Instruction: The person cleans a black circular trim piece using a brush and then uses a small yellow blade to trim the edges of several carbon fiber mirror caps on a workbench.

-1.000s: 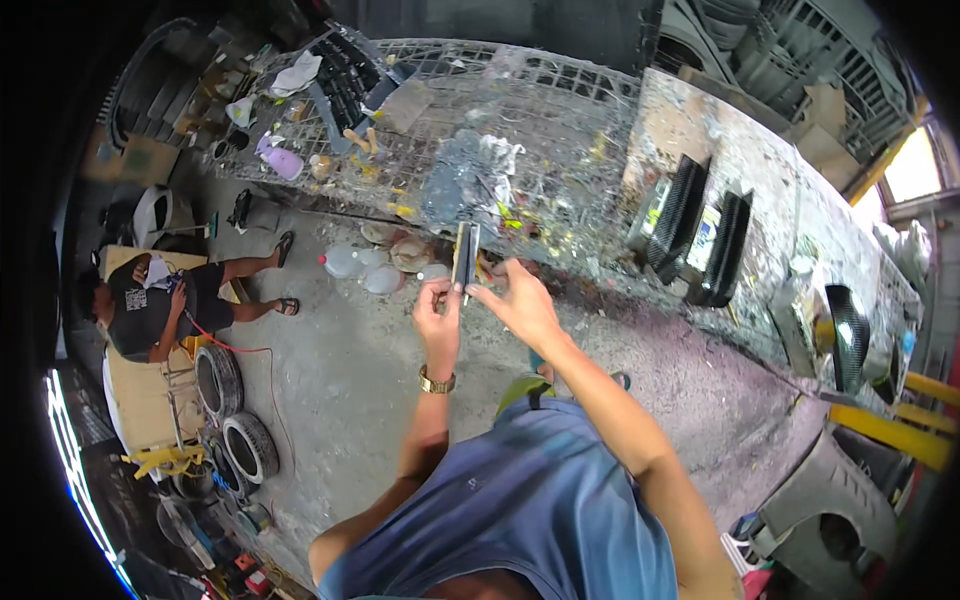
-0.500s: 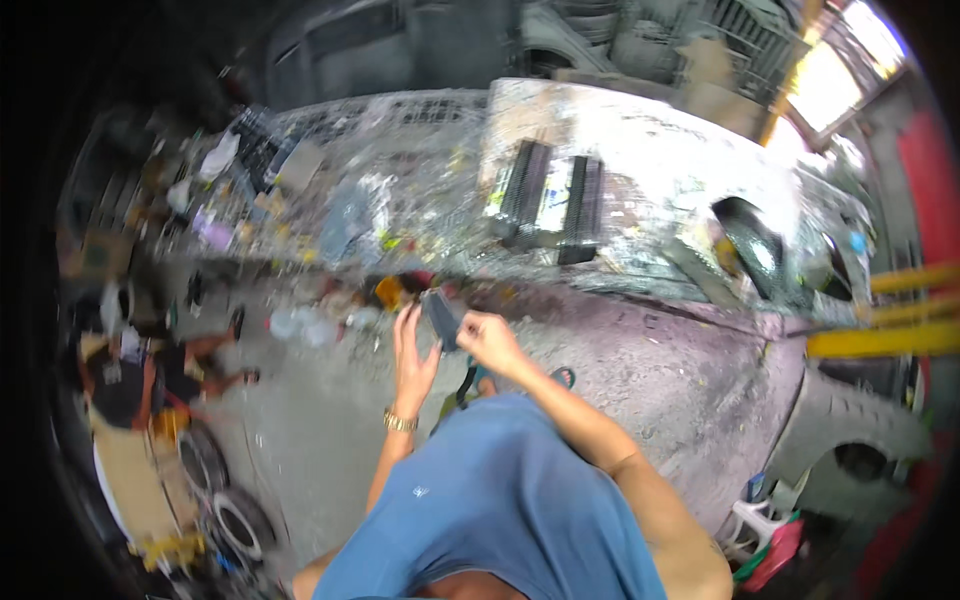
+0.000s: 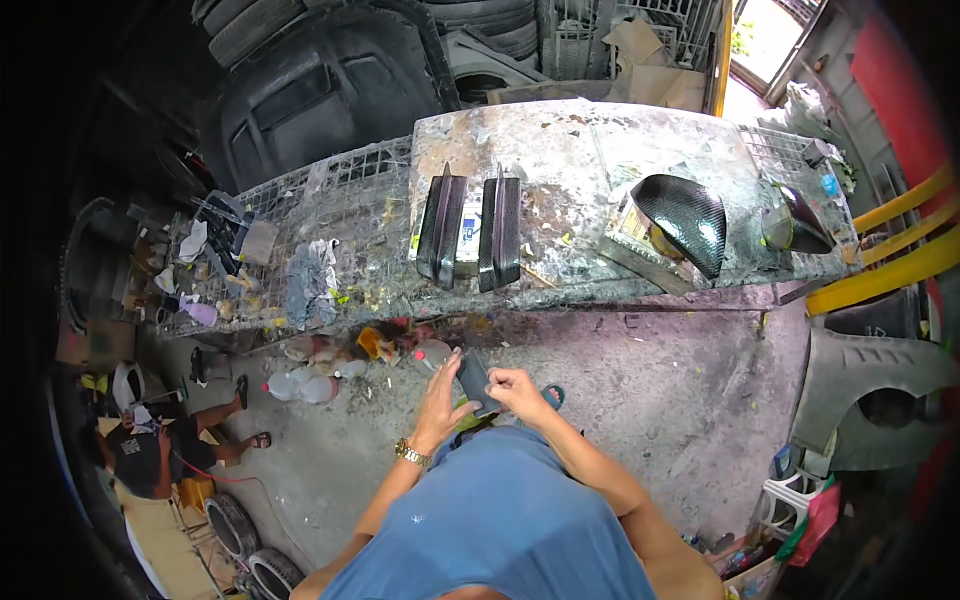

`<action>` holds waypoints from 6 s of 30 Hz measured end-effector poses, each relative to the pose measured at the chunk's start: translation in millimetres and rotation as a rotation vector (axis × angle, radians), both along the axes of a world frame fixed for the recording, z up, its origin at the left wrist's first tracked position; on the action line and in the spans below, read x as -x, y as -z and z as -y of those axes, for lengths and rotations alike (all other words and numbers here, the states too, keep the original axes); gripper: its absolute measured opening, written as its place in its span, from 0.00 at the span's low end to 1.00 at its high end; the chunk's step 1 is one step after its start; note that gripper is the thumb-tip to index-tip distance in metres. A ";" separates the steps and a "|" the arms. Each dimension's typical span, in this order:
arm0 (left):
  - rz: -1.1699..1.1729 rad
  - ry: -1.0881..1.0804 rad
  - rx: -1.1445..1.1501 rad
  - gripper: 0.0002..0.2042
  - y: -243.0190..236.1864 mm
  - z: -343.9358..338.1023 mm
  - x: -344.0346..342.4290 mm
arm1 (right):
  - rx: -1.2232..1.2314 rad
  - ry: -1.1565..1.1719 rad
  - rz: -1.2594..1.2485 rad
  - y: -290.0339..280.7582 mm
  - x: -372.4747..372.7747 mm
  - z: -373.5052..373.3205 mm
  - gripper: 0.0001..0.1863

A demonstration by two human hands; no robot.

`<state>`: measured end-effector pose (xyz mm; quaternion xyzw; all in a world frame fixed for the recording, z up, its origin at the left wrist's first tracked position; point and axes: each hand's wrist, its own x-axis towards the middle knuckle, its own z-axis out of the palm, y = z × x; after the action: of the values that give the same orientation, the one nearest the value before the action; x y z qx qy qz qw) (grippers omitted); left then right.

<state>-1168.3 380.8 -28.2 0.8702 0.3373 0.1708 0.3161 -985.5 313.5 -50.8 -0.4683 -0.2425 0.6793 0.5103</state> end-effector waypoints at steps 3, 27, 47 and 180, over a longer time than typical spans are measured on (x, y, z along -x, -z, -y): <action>0.015 0.039 0.085 0.40 5.2 -4.7 -12.9 | -0.081 0.014 -0.060 20.2 -12.5 -0.3 0.12; 0.300 0.089 0.567 0.16 50.2 -100.0 -114.9 | 0.118 0.380 0.895 -40.9 -52.1 -88.9 0.15; 0.162 0.158 1.076 0.13 -7.6 -132.1 -141.4 | 0.053 0.151 -0.004 0.6 -140.8 -96.5 0.08; 0.684 -0.620 0.791 0.30 -5.8 -19.1 -140.7 | 0.016 -0.095 0.239 -24.5 -181.4 -34.4 0.09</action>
<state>-1027.6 399.9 -22.4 0.4437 0.4923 0.3867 0.6413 -804.1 347.9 -26.4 -0.5382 -0.3180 0.6439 0.4412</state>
